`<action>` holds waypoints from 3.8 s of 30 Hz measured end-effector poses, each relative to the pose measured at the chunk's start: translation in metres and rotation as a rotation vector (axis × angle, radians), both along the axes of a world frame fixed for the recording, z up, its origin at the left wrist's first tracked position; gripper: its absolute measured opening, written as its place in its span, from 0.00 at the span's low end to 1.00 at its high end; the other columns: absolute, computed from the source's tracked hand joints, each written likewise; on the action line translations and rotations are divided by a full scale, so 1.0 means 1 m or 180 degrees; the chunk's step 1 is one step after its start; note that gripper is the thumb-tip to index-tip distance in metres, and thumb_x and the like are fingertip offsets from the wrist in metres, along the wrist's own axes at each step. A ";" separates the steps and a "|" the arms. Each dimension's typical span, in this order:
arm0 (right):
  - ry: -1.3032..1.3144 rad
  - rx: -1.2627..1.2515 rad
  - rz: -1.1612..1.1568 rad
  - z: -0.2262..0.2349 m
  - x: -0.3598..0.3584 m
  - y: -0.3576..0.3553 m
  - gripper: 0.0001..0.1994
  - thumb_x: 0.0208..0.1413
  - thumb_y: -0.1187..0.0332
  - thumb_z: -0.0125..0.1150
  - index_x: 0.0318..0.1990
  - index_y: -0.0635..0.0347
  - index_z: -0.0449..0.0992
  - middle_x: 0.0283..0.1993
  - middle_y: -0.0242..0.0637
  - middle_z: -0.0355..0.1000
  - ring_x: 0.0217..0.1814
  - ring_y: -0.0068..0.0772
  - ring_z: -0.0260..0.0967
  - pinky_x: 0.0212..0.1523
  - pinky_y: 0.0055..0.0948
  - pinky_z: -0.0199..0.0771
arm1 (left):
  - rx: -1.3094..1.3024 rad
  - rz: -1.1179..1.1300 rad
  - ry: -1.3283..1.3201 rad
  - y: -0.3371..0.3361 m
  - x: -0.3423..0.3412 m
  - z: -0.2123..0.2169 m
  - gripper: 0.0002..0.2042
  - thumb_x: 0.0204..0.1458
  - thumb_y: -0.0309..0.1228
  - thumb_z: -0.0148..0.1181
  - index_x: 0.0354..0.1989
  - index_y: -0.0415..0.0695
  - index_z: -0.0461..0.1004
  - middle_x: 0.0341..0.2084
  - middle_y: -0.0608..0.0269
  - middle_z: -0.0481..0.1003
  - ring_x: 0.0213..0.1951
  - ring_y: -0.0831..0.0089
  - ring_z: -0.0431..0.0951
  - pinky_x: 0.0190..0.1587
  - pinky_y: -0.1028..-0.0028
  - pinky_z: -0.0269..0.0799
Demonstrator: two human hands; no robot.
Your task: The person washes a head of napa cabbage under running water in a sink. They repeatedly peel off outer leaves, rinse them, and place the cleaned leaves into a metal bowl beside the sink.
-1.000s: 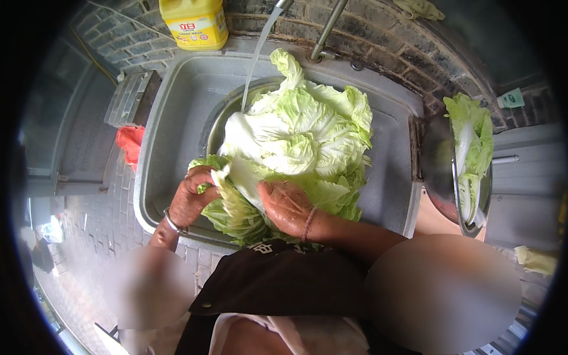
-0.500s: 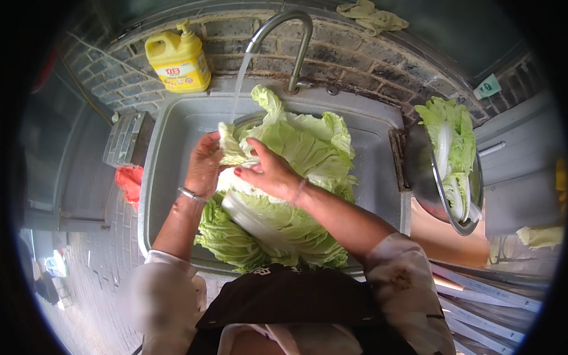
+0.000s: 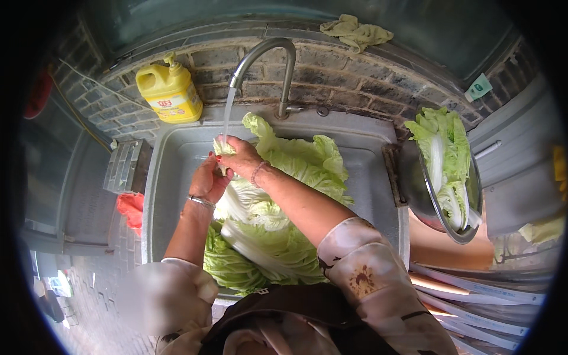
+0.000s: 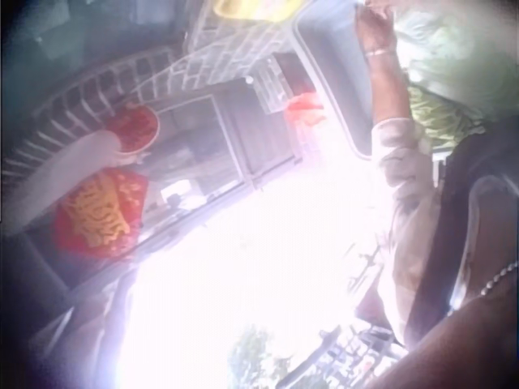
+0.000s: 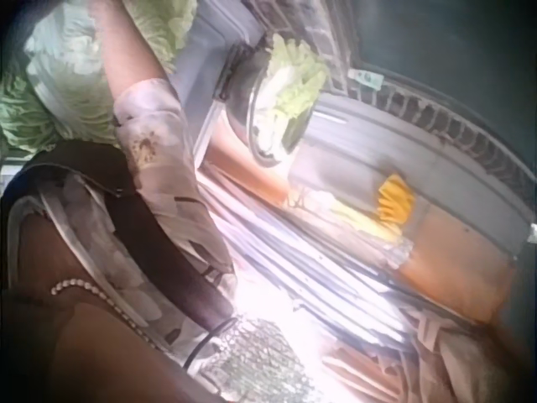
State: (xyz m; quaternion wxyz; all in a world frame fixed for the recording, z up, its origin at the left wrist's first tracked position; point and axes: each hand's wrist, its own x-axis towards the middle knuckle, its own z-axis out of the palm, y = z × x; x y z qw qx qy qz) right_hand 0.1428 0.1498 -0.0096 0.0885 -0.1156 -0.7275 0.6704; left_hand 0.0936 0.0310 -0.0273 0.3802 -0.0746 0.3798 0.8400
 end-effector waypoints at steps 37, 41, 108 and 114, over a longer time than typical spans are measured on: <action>0.0199 0.3047 0.0820 0.034 0.192 -0.033 0.25 0.47 0.58 0.60 0.49 0.64 0.65 0.41 0.39 0.65 0.43 0.37 0.65 0.44 0.37 0.64 | -0.1319 -0.1684 0.2397 -0.071 0.070 0.031 0.15 0.38 0.23 0.67 0.28 0.44 0.64 0.20 0.74 0.61 0.24 0.83 0.59 0.32 0.81 0.61; 0.0353 0.2875 0.0805 0.035 0.169 -0.022 0.16 0.46 0.64 0.61 0.40 0.63 0.70 0.35 0.42 0.71 0.38 0.37 0.69 0.42 0.36 0.66 | -0.0296 -0.1310 0.2464 -0.042 0.039 0.071 0.07 0.47 0.22 0.59 0.27 0.45 0.66 0.21 0.73 0.66 0.24 0.82 0.64 0.31 0.82 0.63; -0.0752 -0.0737 0.0962 0.066 -0.006 0.049 0.27 0.37 0.69 0.71 0.46 0.71 0.66 0.45 0.43 0.67 0.51 0.31 0.61 0.53 0.30 0.59 | -0.0040 -0.0614 0.1188 -0.001 -0.037 0.044 0.17 0.51 0.37 0.57 0.43 0.36 0.68 0.38 0.57 0.74 0.38 0.69 0.75 0.41 0.70 0.72; -0.0451 -0.0690 0.0174 0.049 -0.039 0.045 0.19 0.43 0.71 0.67 0.44 0.67 0.70 0.41 0.35 0.71 0.44 0.25 0.66 0.46 0.26 0.66 | -0.0635 -0.0800 0.1225 0.002 -0.042 0.057 0.20 0.47 0.37 0.61 0.42 0.34 0.69 0.35 0.56 0.74 0.35 0.70 0.75 0.39 0.71 0.72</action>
